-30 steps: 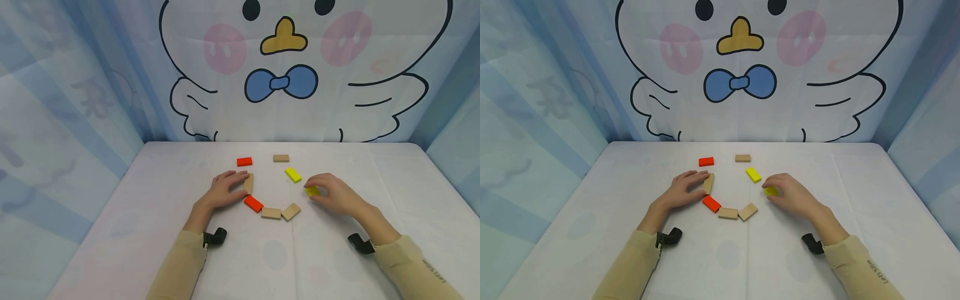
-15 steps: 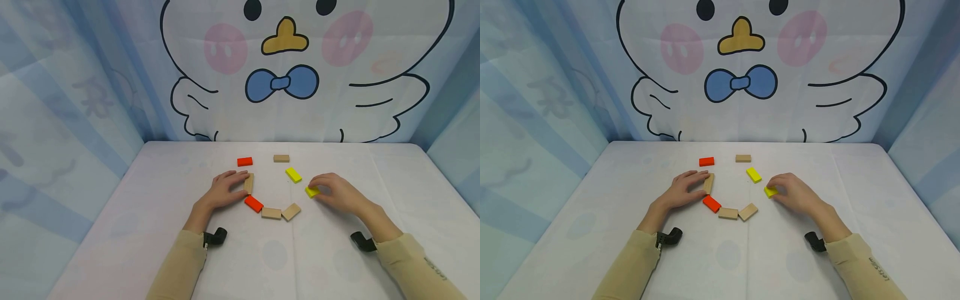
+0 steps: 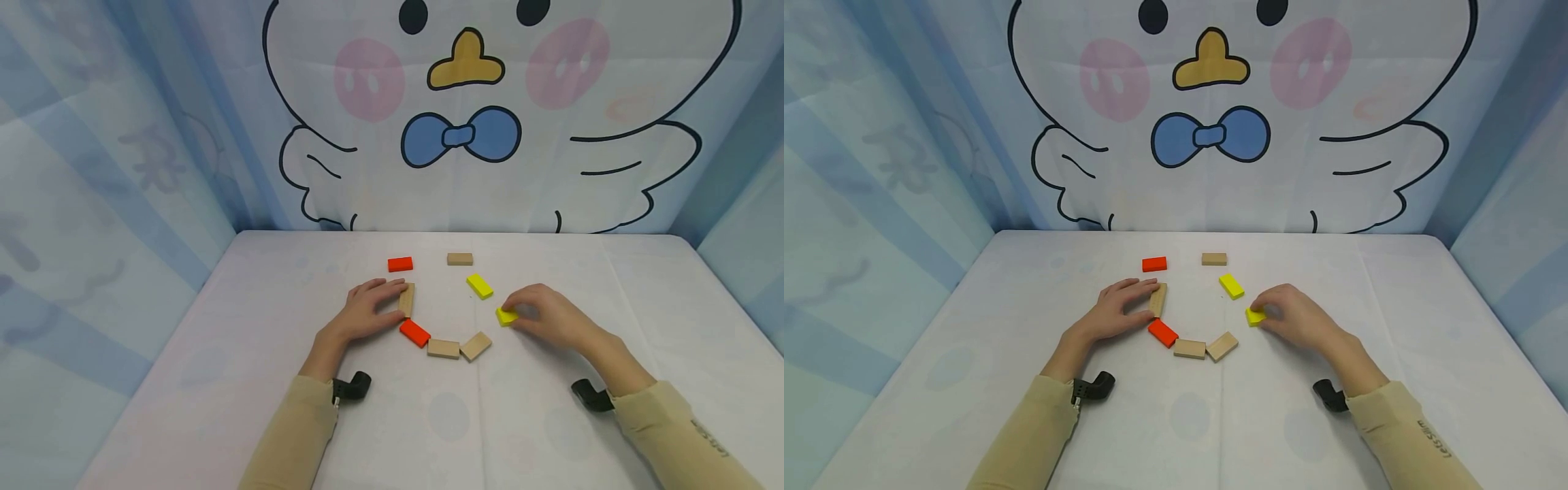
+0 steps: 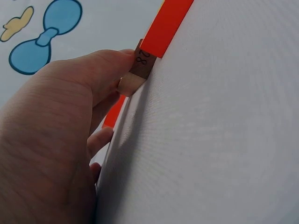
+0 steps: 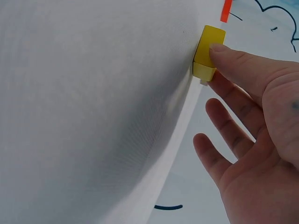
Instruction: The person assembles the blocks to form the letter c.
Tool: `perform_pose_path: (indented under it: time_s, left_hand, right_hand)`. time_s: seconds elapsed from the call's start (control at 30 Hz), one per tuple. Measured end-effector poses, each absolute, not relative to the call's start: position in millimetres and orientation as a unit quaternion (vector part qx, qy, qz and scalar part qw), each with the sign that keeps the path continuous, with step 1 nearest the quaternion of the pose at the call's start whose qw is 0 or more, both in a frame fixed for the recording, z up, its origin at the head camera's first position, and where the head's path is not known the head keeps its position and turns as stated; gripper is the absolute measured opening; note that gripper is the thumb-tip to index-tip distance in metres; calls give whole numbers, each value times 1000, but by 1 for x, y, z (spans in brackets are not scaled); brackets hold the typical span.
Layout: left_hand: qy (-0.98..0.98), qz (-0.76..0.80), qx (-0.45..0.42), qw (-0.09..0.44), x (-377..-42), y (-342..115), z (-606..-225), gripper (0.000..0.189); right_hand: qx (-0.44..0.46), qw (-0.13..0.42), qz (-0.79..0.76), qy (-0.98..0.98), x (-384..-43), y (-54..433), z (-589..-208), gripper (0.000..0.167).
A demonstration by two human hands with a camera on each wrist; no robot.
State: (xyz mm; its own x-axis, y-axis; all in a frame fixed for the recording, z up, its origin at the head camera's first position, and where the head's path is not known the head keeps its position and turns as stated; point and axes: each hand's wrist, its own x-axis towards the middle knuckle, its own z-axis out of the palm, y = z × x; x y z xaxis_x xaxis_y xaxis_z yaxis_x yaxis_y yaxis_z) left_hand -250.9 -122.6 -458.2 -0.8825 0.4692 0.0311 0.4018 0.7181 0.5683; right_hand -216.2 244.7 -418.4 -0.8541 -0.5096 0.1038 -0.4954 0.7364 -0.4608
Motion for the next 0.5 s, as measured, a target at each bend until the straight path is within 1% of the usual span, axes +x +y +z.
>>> perform_pose_path:
  time_s: [0.5]
  left_hand:
    - [925, 292, 236, 56, -252, -123, -459, 59]
  right_hand:
    - [-299, 17, -257, 919, -211, 229, -417, 25]
